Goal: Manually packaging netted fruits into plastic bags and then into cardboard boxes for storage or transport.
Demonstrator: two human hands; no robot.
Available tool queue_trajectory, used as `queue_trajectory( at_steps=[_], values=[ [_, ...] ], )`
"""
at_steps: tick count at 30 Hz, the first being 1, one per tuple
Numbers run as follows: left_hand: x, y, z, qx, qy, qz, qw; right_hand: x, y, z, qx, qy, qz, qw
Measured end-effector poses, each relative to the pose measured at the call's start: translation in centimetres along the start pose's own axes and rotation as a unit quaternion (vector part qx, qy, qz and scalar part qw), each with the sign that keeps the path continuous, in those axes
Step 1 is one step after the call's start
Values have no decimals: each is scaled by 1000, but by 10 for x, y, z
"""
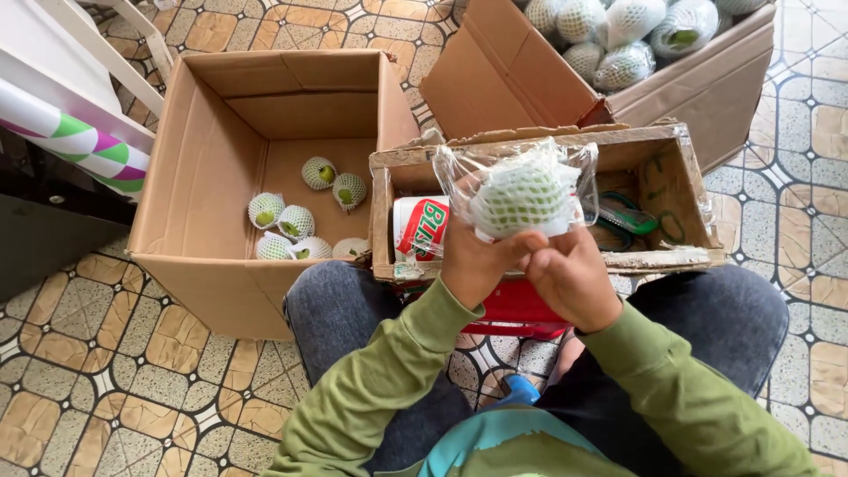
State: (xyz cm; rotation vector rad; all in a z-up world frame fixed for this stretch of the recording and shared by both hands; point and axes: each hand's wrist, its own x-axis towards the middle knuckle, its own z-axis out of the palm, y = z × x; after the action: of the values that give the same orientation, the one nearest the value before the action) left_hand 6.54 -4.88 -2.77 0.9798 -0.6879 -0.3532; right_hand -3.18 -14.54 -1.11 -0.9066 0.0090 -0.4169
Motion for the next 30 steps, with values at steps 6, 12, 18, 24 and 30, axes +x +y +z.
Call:
queue_trajectory(
  at_steps=[6, 12, 18, 24, 30],
  values=[
    [1, 47, -5, 156, 39, 47, 986, 1, -4, -7, 63, 45, -32, 997],
    [0, 72, -4, 330, -99, 135, 929, -5, 6, -17, 27, 39, -54, 997],
    [9, 63, -22, 307, -171, -27, 936, -6, 0, -25, -74, 15, -54, 996],
    [21, 71, -49, 107, -233, -152, 955, -8, -7, -25, -114, -29, -17, 993],
    [18, 74, -34, 2, -128, -94, 987, -16, 10, -31, -18, -61, 51, 997]
  ],
)
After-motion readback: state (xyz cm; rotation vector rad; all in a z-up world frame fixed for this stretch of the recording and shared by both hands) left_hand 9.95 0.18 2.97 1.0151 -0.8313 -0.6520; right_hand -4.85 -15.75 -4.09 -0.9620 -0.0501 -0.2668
